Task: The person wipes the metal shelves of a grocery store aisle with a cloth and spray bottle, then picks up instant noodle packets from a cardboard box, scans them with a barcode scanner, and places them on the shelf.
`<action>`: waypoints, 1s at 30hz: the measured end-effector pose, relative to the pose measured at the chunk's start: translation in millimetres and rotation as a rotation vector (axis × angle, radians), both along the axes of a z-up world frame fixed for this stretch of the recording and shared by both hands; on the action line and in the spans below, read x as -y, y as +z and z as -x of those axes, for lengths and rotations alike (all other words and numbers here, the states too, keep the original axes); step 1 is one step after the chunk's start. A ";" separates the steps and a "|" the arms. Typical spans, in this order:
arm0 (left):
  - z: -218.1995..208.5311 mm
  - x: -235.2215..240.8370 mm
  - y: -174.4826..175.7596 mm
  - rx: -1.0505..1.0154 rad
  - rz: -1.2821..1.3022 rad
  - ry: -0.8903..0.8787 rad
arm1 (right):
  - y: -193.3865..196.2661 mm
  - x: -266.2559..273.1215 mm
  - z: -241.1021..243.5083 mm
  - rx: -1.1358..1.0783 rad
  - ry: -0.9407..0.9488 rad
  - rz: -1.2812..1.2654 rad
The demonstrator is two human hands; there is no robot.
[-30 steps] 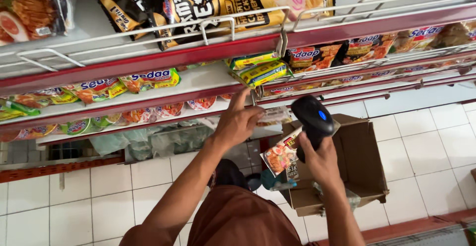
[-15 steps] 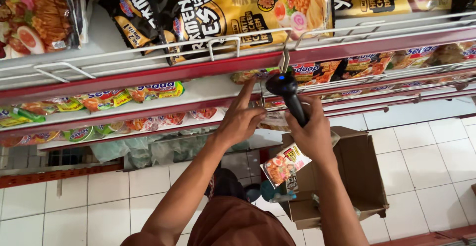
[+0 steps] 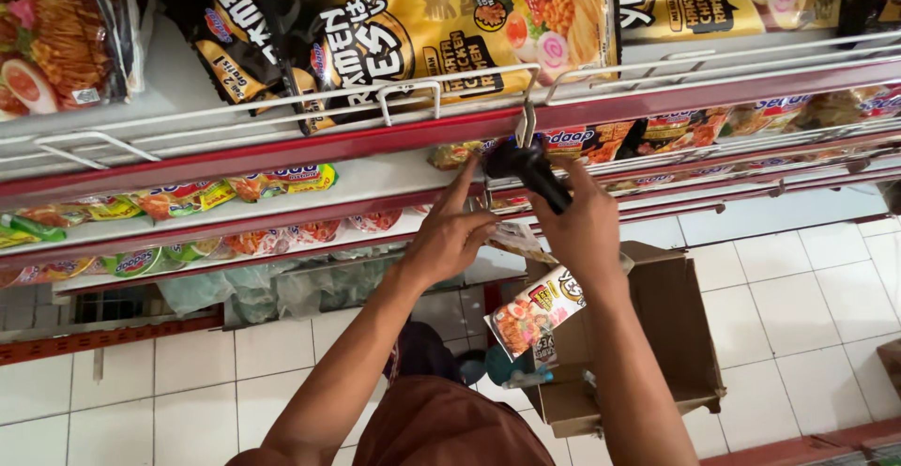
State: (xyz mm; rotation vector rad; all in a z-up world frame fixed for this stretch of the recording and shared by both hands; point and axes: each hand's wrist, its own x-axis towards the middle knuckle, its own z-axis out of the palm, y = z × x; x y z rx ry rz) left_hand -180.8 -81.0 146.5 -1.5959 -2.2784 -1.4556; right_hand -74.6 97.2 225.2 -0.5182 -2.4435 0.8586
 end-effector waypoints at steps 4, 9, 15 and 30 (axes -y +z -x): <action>-1.3 -3.8 -1.4 0.036 0.005 -0.003 | -2.4 -1.5 7.0 -0.022 -0.030 -0.144; -8.9 -5.7 -4.7 0.106 0.060 0.026 | -1.4 -8.8 1.2 -0.041 -0.021 -0.210; -16.8 -2.6 -11.1 0.129 0.049 0.051 | -3.8 -15.9 -7.0 -0.068 0.019 -0.184; -36.8 13.8 -6.2 0.107 -0.028 0.055 | -30.8 12.3 -59.2 -0.321 -0.206 -0.313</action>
